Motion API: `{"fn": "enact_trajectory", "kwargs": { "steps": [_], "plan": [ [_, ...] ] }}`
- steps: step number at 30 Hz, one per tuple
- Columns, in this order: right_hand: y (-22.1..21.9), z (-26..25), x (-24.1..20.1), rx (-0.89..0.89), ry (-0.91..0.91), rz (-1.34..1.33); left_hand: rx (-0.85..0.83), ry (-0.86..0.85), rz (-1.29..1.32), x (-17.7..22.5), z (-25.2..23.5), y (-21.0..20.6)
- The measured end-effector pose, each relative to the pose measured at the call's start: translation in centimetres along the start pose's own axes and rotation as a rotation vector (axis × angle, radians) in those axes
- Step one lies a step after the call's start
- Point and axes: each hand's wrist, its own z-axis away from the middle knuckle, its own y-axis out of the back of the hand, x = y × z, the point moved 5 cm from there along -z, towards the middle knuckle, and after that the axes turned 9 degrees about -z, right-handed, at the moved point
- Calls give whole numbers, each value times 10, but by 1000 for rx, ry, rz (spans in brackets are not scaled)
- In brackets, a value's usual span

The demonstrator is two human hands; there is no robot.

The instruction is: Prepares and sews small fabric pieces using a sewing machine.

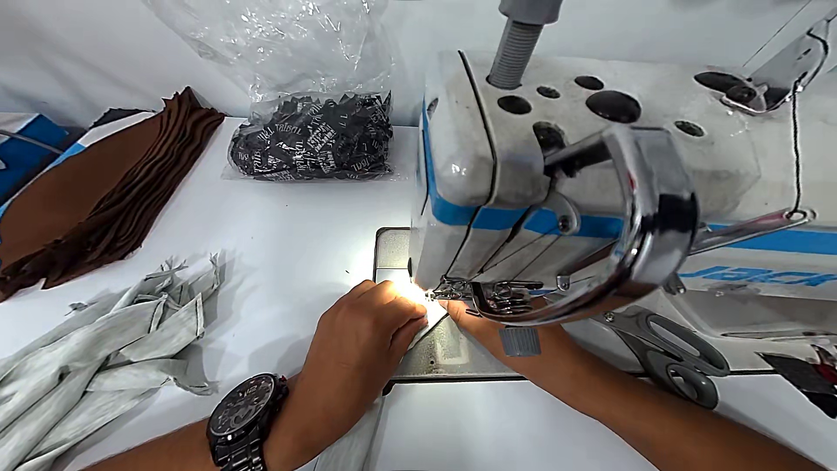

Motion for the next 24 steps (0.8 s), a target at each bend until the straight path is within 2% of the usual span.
{"fn": "enact_trajectory", "kwargs": {
  "steps": [4, 13, 17, 20, 24],
  "plan": [
    [2, -1, 4, -90, -98, -56, -5, -6, 1, 0, 0, -1],
    [-2, -2, 5, -67, -46, -14, 10, -4, 21, -3, -3, -1],
    [-1, -1, -1, 58, 82, 42, 13, -4, 5, -3, -5, 0],
    [2, -1, -3, 90, 97, 28, 17, -8, -1, -4, -8, 2],
    [3, -9, -5, -37, 15, 81, -4, 3, 4, -7, -14, 2]
  ]
}}
